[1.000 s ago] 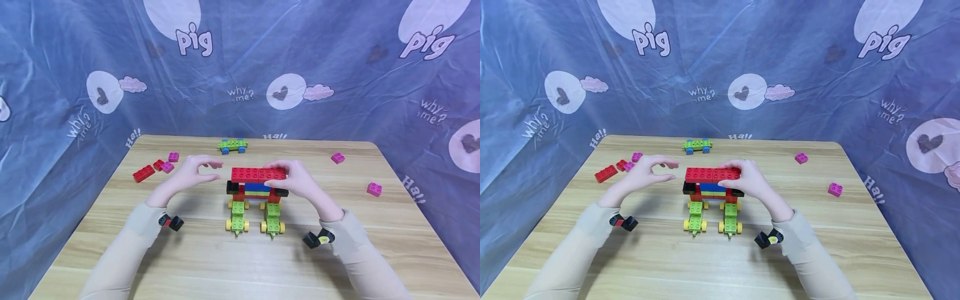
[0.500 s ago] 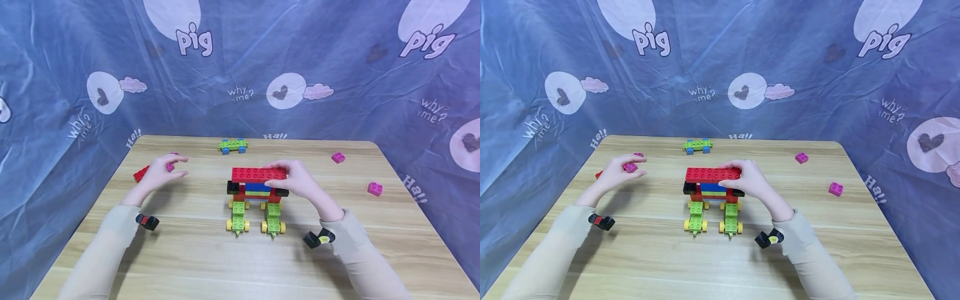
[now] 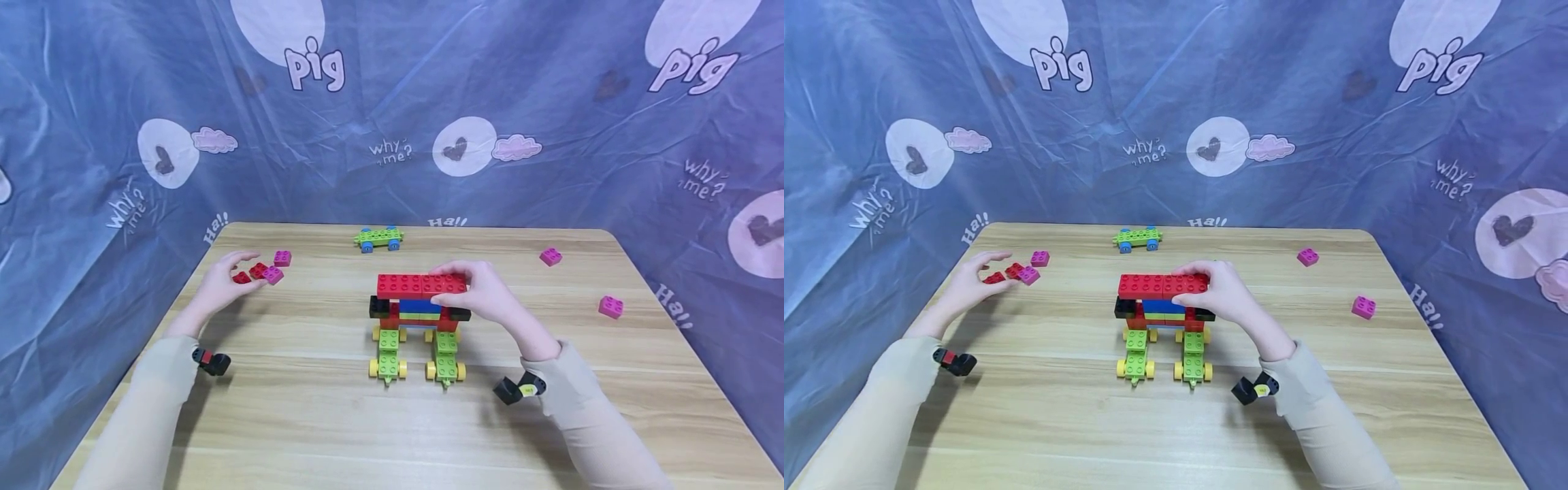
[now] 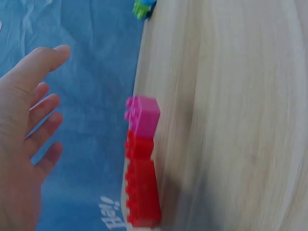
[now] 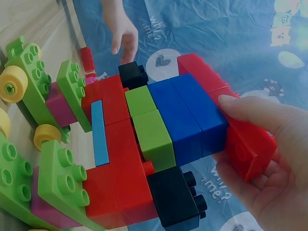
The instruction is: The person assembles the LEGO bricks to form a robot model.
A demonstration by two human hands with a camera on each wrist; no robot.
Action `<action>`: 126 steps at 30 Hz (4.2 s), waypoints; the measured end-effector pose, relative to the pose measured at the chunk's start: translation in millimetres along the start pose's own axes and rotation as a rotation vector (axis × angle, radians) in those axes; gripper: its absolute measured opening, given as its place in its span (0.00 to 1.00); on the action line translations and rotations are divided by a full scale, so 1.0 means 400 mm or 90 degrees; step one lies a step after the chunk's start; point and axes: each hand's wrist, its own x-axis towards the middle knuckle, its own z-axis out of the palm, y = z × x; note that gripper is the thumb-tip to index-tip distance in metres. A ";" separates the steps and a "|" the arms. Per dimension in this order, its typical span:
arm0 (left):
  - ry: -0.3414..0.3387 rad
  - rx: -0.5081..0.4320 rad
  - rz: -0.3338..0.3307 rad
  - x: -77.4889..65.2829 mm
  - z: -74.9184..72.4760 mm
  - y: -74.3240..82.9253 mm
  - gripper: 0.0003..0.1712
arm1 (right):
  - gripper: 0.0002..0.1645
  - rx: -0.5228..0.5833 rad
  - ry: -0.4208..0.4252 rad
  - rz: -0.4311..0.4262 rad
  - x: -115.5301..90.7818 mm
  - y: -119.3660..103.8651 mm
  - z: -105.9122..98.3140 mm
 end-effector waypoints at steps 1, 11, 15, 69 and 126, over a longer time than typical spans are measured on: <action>-0.003 -0.003 -0.008 -0.001 -0.005 -0.007 0.33 | 0.26 0.002 0.000 0.001 0.000 0.001 0.000; -0.031 0.009 -0.044 -0.023 -0.022 -0.083 0.36 | 0.26 -0.003 0.000 0.000 -0.001 -0.001 -0.001; -0.048 0.014 -0.066 -0.027 -0.023 -0.105 0.37 | 0.26 -0.005 0.003 -0.006 0.001 0.000 -0.001; -0.025 0.091 -0.192 -0.019 -0.029 -0.071 0.30 | 0.27 0.014 -0.007 0.008 0.003 0.000 -0.002; -0.124 -0.086 0.275 0.107 0.171 0.612 0.28 | 0.26 0.007 0.013 -0.010 0.001 0.003 0.004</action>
